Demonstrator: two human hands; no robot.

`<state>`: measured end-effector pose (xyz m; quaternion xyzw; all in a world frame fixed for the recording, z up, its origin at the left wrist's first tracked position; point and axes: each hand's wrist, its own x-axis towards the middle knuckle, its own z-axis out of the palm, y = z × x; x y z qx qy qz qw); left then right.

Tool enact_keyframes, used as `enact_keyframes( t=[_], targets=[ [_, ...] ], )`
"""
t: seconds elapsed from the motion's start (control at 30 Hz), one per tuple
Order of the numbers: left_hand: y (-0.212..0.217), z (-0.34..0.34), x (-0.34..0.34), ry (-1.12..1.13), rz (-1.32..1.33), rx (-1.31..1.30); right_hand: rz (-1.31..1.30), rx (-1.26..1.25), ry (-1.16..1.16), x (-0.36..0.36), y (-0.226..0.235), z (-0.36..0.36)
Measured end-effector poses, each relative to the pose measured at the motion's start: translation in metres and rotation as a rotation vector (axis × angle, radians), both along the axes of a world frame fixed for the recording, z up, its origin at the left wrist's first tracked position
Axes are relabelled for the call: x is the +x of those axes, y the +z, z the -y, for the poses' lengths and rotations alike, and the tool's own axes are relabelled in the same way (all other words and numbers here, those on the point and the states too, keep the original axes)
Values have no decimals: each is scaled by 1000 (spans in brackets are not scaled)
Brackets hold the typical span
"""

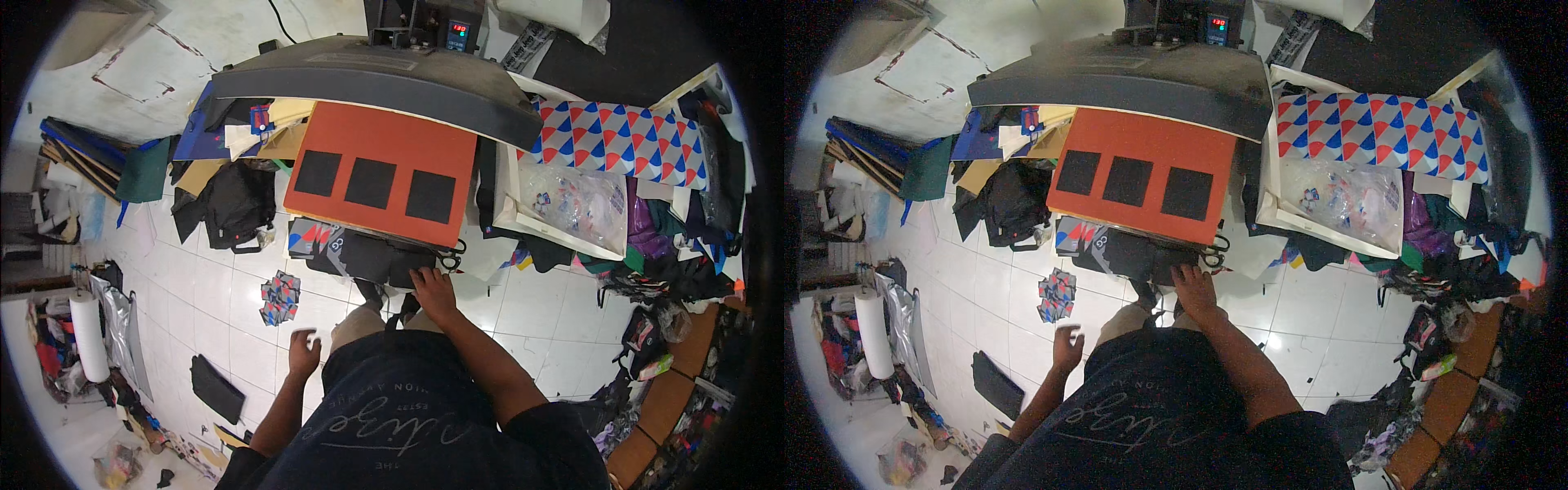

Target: The person places patterned transfer sheets onto a red heat press, closes the press, and then removes the finished transfers. They repeat this process with multiple sheets, stacking the completed items.

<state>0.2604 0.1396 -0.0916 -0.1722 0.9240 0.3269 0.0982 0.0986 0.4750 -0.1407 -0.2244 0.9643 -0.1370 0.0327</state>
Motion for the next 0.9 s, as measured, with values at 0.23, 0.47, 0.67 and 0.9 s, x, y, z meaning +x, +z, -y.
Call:
enact_keyframes(
  t=[0.23,0.47,0.67,0.9],
  targets=[
    [-13,39,71,221,244,-110,140,-14,63,-1,-5,-8],
    [-31,31,16,246,77,127,387,-466,-149,-6,-3,-22],
    [4,-19,-62,163,65,307,566,-562,-298,-9,-12,-25],
    [24,-64,-112,69,132,454,518,-641,-400,-9,2,-22]
  ],
)
